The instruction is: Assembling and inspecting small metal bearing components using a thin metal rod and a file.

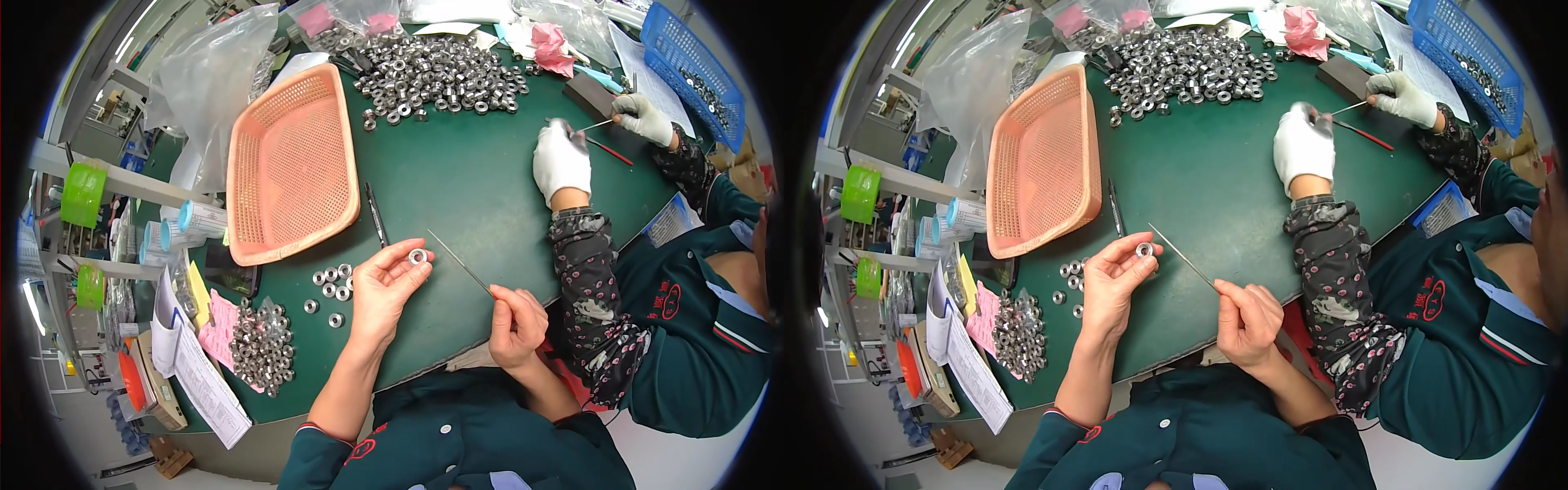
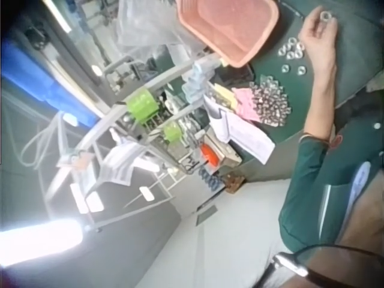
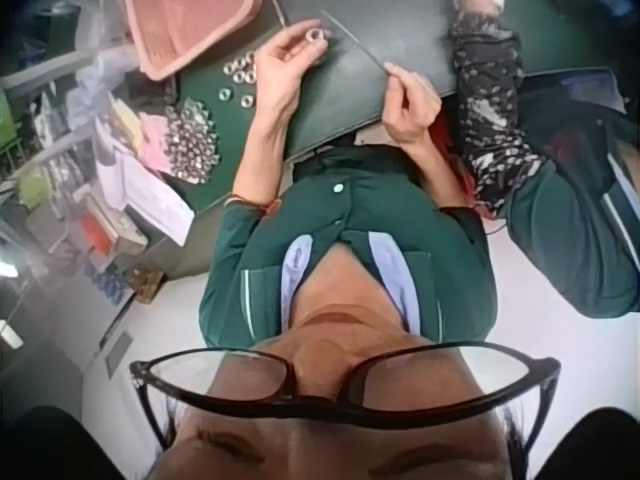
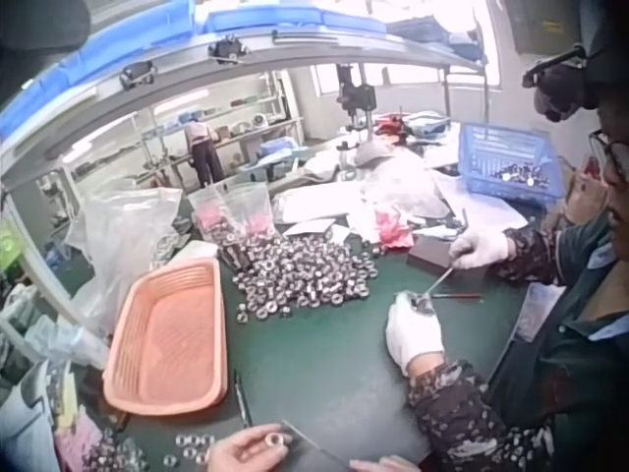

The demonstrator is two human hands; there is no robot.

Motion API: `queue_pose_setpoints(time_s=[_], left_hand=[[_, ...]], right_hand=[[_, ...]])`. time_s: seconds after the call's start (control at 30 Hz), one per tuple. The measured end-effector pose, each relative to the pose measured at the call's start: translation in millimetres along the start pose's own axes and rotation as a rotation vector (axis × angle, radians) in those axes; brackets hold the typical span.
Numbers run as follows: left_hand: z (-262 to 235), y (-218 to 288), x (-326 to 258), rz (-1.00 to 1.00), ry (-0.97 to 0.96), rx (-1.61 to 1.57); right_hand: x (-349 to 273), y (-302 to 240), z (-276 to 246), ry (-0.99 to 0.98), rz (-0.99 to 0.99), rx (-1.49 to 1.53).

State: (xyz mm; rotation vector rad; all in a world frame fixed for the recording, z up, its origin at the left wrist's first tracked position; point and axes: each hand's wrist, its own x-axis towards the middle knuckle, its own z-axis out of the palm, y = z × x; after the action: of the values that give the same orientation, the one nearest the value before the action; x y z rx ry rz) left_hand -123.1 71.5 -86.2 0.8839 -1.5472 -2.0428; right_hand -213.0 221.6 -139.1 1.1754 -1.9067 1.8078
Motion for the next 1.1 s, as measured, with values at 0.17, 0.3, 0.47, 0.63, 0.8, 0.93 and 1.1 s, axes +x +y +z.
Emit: queue_pose_setpoints(time_s=[0.17,0.3,0.47,0.63,0.8,0.93,1.1], left_hand=[[1.2,0.8,-1.0,-0.001,-0.008,-0.011],[2.8,1.5,-0.9,0.011,-0.030,-0.007],[-4.7,1.0,-2.7,-0.095,-0.151,-0.235],[-5.9,2.6,-11.4,-0.154,-0.144,-0.331],[-14.0,2.7,-20.5,-0.147,-0.102,-0.291],[-24.2,3.8,-28.1,-0.206,-0.176,-0.489],[-29.9,-5.1,-29.8,-0.259,-0.264,-0.690]], right_hand=[[1.9,0.0,-0.5,-0.012,0.001,-0.007],[1.1,1.2,0.1,-0.007,0.004,0.005],[-2.4,-11.9,-6.7,-0.133,0.114,0.035],[-15.7,-5.4,0.5,-0.121,0.127,-0.082],[-17.2,-3.5,-0.9,-0.158,0.118,-0.110],[-0.8,-28.0,-10.3,-0.204,0.191,0.070],[-7.5,-28.3,-12.2,-0.159,0.035,0.009]])
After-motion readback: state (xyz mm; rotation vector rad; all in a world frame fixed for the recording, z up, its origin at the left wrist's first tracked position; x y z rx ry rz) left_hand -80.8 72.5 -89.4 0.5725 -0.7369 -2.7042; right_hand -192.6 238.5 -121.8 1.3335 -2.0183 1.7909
